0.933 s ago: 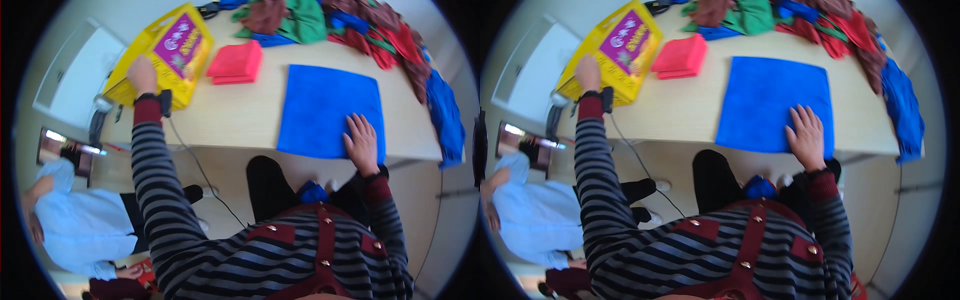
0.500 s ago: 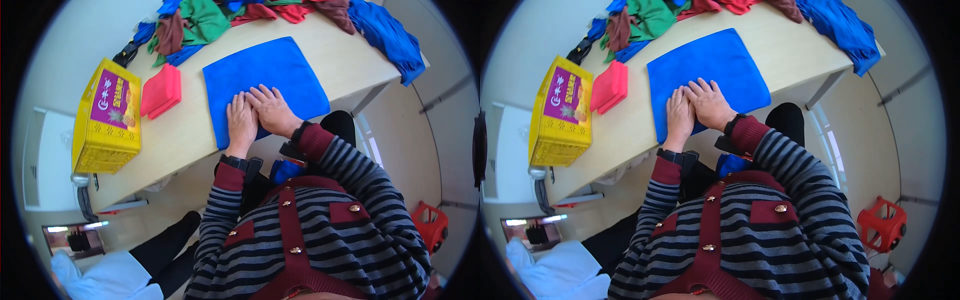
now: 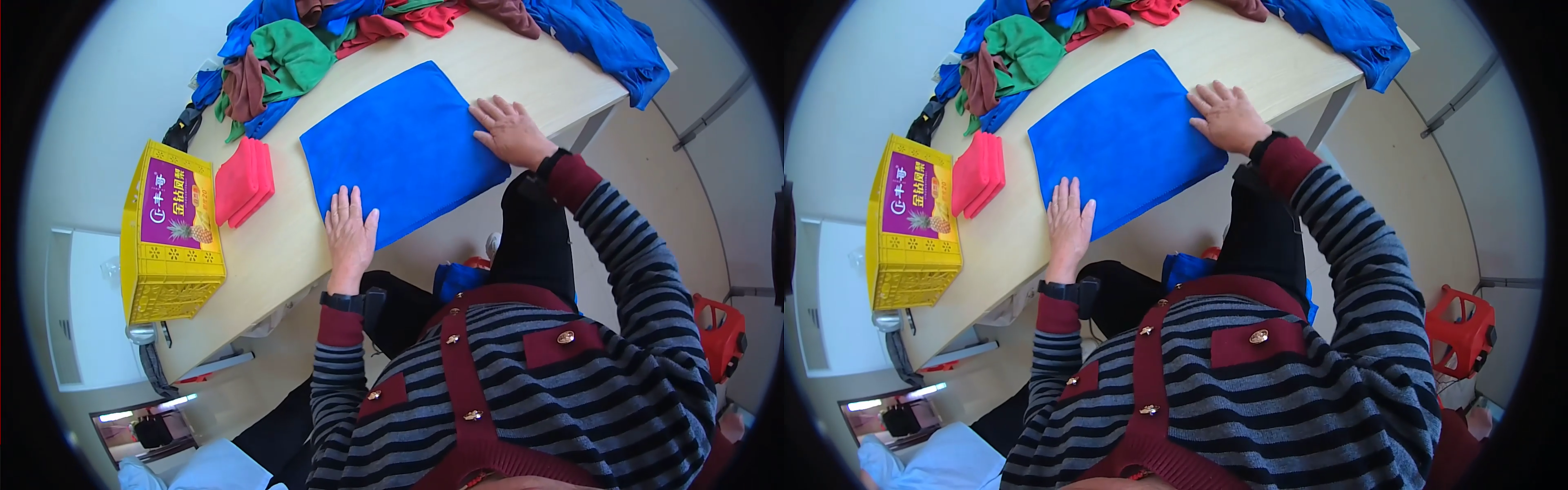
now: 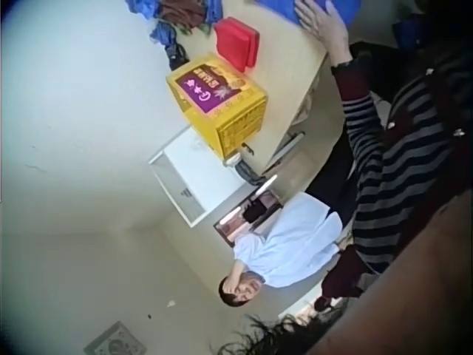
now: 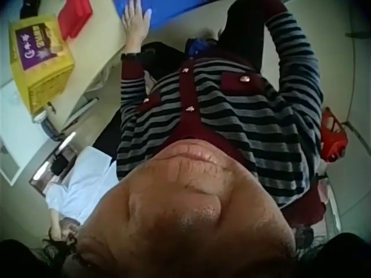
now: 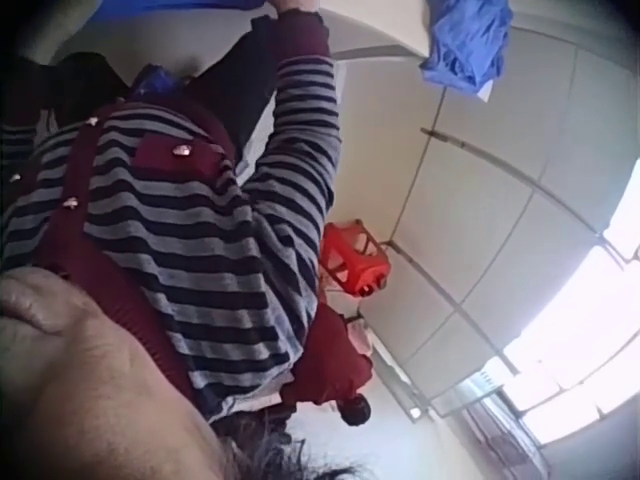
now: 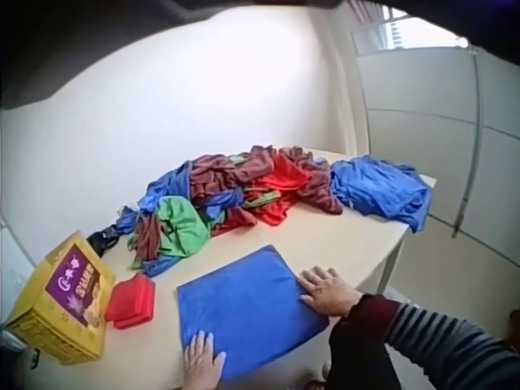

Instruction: The person folds a red cloth by hand on a table and places it onto a stack of other red cloths. They then pick up a blue cloth, spread it out, and fold it into a square before smoothing it with their hands.

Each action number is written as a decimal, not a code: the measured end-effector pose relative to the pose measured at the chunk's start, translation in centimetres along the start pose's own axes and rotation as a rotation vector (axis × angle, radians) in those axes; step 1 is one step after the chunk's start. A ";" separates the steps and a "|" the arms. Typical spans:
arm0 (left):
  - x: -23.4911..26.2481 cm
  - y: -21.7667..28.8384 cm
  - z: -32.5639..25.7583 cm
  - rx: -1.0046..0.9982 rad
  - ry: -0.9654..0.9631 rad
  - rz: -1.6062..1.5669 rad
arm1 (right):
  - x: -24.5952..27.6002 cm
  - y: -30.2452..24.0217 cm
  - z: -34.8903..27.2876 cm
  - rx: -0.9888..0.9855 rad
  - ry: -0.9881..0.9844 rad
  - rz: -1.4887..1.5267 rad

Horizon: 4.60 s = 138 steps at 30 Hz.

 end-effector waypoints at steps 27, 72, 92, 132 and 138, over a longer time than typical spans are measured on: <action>-8.6 -7.3 18.1 0.287 -0.115 0.056 | -6.1 0.2 18.2 -0.288 -0.022 0.041; 4.5 14.5 1.0 -0.476 0.373 -0.218 | -3.7 0.4 -13.5 -0.640 0.061 1.495; 3.6 21.3 4.9 -0.530 0.490 -0.319 | -4.3 -0.1 -12.0 -0.669 0.114 1.781; 3.1 18.5 0.8 -0.479 0.498 -0.092 | -2.6 0.6 -11.5 -0.754 0.216 1.643; 3.8 14.4 -1.1 -0.384 0.520 -0.080 | -2.6 0.3 -11.4 -0.763 0.211 1.637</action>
Point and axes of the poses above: each hand's wrist, its own z-axis towards the middle knuckle, its own x-axis out of the back of the hand, y = z × x, the point moved 7 cm from there along z, towards the middle knuckle, and after that the axes turned 13 degrees about z, right-handed, at the moved point
